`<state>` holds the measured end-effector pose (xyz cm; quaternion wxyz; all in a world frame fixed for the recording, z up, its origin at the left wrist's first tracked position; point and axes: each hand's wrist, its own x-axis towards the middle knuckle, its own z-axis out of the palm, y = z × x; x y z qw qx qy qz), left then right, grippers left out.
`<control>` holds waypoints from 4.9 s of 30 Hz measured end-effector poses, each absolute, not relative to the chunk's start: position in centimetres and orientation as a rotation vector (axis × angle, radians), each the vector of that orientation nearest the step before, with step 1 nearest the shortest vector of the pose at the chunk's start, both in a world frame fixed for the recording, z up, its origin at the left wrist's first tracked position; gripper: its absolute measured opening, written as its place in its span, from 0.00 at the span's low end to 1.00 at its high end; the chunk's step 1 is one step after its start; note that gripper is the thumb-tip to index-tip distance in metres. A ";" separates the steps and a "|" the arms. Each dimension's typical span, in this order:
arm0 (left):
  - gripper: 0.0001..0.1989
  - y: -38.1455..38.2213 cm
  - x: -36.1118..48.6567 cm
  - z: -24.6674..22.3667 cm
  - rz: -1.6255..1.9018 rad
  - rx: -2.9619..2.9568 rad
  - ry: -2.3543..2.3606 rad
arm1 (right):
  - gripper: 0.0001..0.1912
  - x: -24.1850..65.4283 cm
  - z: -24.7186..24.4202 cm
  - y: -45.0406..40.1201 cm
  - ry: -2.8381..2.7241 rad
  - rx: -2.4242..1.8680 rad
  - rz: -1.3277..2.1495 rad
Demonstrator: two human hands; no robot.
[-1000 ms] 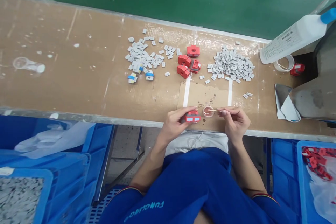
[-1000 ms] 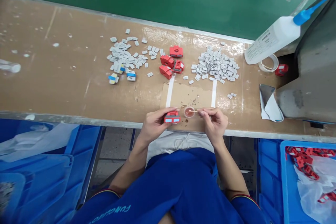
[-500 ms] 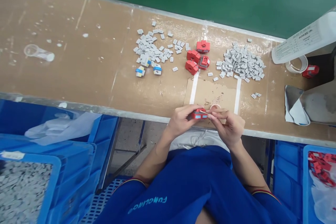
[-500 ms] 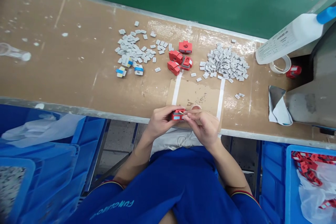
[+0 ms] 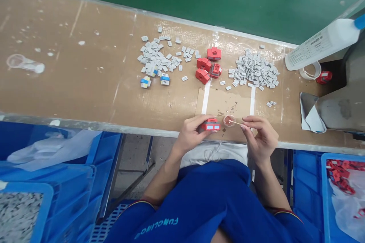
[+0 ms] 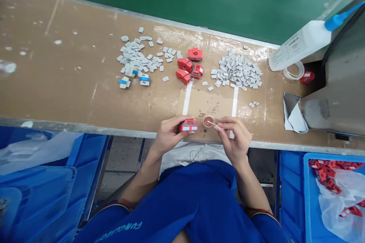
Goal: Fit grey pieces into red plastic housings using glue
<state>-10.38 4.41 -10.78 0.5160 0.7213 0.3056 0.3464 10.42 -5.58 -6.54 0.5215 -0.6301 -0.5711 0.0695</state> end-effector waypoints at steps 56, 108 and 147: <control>0.27 3.1 -8.8 -8.8 0.802 1.267 0.631 | 0.06 9.0 -2.9 -3.2 -1.484 -1.433 0.564; 0.27 5.2 -10.6 -5.8 0.918 1.877 0.467 | 0.07 8.7 -2.9 -3.6 -1.667 -1.310 0.500; 0.21 5.7 -11.4 -6.2 0.897 1.638 0.402 | 0.06 8.0 -1.6 -2.9 -1.863 -1.339 0.375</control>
